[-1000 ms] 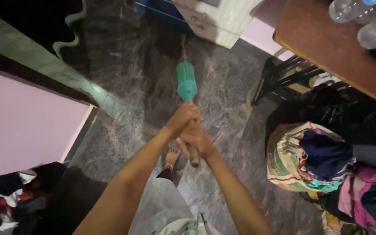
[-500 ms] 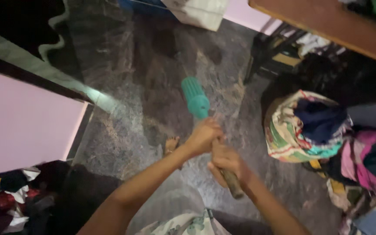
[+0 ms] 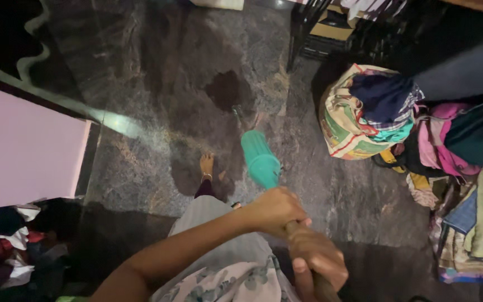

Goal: The person mops a tiled floor using a teal mop with a wooden handle. They move the mop back and forth across the floor, navigating around a large sack and a bed.

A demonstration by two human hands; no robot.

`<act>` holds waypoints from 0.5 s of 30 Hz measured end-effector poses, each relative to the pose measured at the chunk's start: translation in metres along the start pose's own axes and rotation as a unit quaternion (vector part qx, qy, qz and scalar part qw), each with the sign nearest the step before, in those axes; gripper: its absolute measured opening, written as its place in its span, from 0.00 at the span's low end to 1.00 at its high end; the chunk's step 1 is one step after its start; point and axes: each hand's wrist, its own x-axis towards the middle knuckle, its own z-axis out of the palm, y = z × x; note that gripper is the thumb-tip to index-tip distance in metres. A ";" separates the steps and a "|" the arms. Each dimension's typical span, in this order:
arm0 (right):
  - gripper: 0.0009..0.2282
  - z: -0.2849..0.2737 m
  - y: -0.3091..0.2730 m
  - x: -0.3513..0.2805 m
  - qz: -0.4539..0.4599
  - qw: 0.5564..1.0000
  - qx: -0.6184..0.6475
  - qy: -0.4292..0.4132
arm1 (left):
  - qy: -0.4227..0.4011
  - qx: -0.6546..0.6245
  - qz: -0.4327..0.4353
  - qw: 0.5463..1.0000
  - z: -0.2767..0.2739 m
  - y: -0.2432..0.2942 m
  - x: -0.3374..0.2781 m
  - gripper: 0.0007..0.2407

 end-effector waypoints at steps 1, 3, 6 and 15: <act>0.15 0.002 0.001 -0.004 -0.013 1.000 0.004 0.007 | -0.001 -0.006 0.006 1.000 0.001 -0.001 -0.001 0.11; 0.16 0.005 0.004 -0.011 -0.025 0.999 0.011 0.023 | -0.002 -0.021 0.017 1.000 0.002 -0.003 -0.003 0.11; 0.16 0.005 0.009 -0.018 -0.024 0.999 0.013 0.031 | -0.011 -0.009 0.000 1.000 0.001 -0.006 -0.008 0.13; 0.10 0.003 0.030 0.002 0.009 0.994 -0.029 0.109 | 0.084 0.009 0.034 0.996 -0.010 -0.037 0.018 0.12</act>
